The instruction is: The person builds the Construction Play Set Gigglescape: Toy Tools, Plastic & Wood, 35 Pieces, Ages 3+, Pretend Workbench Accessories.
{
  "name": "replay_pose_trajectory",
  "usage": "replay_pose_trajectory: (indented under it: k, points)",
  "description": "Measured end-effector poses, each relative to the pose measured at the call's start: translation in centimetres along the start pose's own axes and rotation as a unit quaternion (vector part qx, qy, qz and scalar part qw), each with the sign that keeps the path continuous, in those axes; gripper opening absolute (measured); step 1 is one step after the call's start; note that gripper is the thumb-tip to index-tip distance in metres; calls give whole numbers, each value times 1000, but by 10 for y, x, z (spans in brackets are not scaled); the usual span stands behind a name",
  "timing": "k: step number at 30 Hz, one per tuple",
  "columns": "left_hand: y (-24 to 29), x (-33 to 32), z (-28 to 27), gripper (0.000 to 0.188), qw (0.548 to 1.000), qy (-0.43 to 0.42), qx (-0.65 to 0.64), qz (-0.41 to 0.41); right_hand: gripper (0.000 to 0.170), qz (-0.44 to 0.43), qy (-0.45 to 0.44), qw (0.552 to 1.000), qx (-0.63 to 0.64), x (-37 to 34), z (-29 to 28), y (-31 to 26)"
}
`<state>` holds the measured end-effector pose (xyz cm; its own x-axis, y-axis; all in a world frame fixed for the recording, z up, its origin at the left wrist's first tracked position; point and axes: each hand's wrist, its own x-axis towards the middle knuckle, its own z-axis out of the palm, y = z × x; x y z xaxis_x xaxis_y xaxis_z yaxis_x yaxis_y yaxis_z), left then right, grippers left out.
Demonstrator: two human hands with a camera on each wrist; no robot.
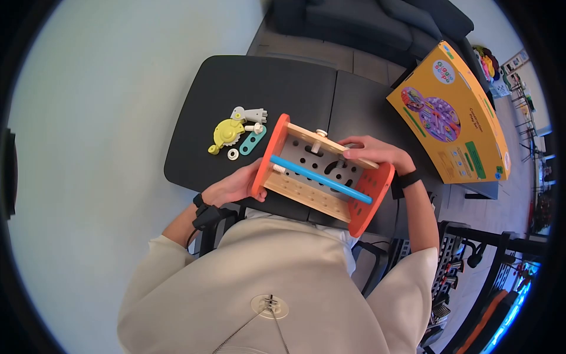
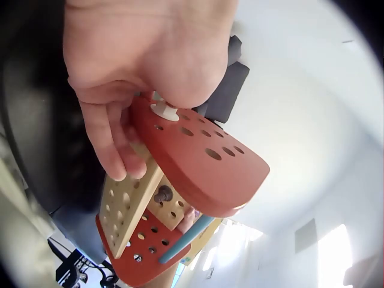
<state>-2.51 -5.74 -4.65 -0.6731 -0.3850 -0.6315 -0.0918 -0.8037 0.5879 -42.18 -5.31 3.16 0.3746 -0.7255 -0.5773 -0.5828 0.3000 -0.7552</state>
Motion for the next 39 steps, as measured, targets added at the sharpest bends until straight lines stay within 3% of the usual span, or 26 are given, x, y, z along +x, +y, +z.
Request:
replay_pose_trajectory:
  k: [5, 11, 13, 14, 15, 16, 17, 18, 19, 20, 21, 24, 26, 29, 32, 36, 39]
  points:
    - [-2, -4, 0, 60, 1000, 21, 9, 0, 97, -5, -46, 999, -8, 17, -12, -4]
    - [-2, -1, 6, 53, 997, 55, 43, 27, 86, 27, -73, 995, -63, 33, -37, -1]
    - [1, -3, 12, 49, 993, 73, 91, 29, 70, 15, -33, 988, -147, 28, -43, -6]
    - [1, -6, 14, 49, 993, 74, 90, 28, 70, 15, -35, 988, -147, 23, -44, -9]
    - [0, -8, 16, 48, 978, 105, 174, 52, 61, -26, 25, 989, -141, 15, -45, -12]
    - [0, -10, 18, 46, 954, 134, 256, 76, 53, -66, 86, 985, -135, 6, -46, -16]
    - [4, -16, 21, 47, 900, 221, 363, 101, 43, -94, 150, 971, -162, -6, -43, -19]
    - [-2, -16, 13, 47, 900, 221, 363, 100, 43, -94, 150, 971, -161, -20, -35, -25]
    - [-11, -17, -3, 46, 760, 312, 535, 198, 41, -116, 207, 962, -136, -35, -23, -34]
    - [-16, -20, -14, 46, 568, 383, 671, 283, 39, -138, 264, 948, -111, -51, -11, -43]
    - [-16, -23, -18, 42, 552, 413, 664, 289, 36, -138, 265, 949, -102, -68, 3, -50]
    - [-25, -25, -43, 42, 537, 422, 693, 230, 31, -133, 246, 955, -95, -107, 46, -67]
    - [-27, -23, -48, 41, 537, 419, 696, 228, 30, -199, 247, 941, -117, -118, 79, -66]
    - [-29, -19, -50, 33, 535, 407, 699, 244, 28, -209, 228, 941, -134, -117, 119, -76]
    - [-24, -24, -42, 28, 566, 394, 687, 229, 25, -191, 235, 936, -180, -98, 148, -73]
    - [-19, -48, -16, 24, 597, 345, 673, 267, 20, -231, 284, 909, -199, -61, 181, -71]
    - [-23, -69, 13, 25, 624, 294, 657, 303, 17, -229, 267, 917, -188, -39, 200, -79]
